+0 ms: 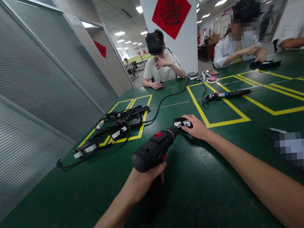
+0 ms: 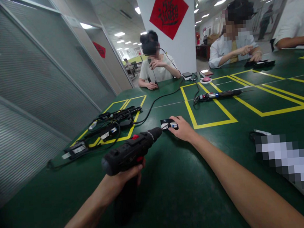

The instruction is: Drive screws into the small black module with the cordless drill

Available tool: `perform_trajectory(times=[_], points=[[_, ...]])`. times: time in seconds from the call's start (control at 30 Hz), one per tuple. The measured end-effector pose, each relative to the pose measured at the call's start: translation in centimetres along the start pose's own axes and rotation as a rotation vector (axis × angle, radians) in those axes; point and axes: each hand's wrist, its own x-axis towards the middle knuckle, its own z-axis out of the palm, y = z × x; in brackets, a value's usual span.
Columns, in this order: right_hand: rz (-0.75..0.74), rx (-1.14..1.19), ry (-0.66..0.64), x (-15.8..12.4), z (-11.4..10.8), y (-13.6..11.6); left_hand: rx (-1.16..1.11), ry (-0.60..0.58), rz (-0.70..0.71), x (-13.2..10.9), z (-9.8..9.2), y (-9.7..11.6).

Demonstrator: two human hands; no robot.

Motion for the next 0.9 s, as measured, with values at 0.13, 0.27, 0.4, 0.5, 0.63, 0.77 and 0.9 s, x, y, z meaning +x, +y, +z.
perform_trajectory(times=[0.13,0.27,0.4,0.5,0.63,0.77,0.9], points=[[0.001,0.006,-0.007,0.02,-0.08,-0.01,-0.015,-0.005,0.018,-0.06,-0.05,0.02],[-0.002,0.003,-0.003,0.03,0.03,0.10,-0.028,0.002,0.025,-0.04,-0.04,0.02],[-0.007,0.002,0.006,0.02,0.15,0.27,-0.024,-0.008,0.021,0.14,-0.04,-0.18],[-0.009,-0.004,0.002,0.03,0.14,0.34,-0.045,-0.009,0.029,0.14,-0.03,-0.23],[-0.007,-0.009,-0.003,0.04,0.09,0.31,-0.060,-0.011,0.014,0.00,0.03,-0.11],[-0.017,-0.014,-0.006,0.04,0.11,0.28,-0.042,-0.008,0.022,-0.06,0.09,0.06],[-0.027,-0.023,-0.002,0.10,0.21,0.36,-0.050,0.009,0.050,0.01,0.13,0.21]])
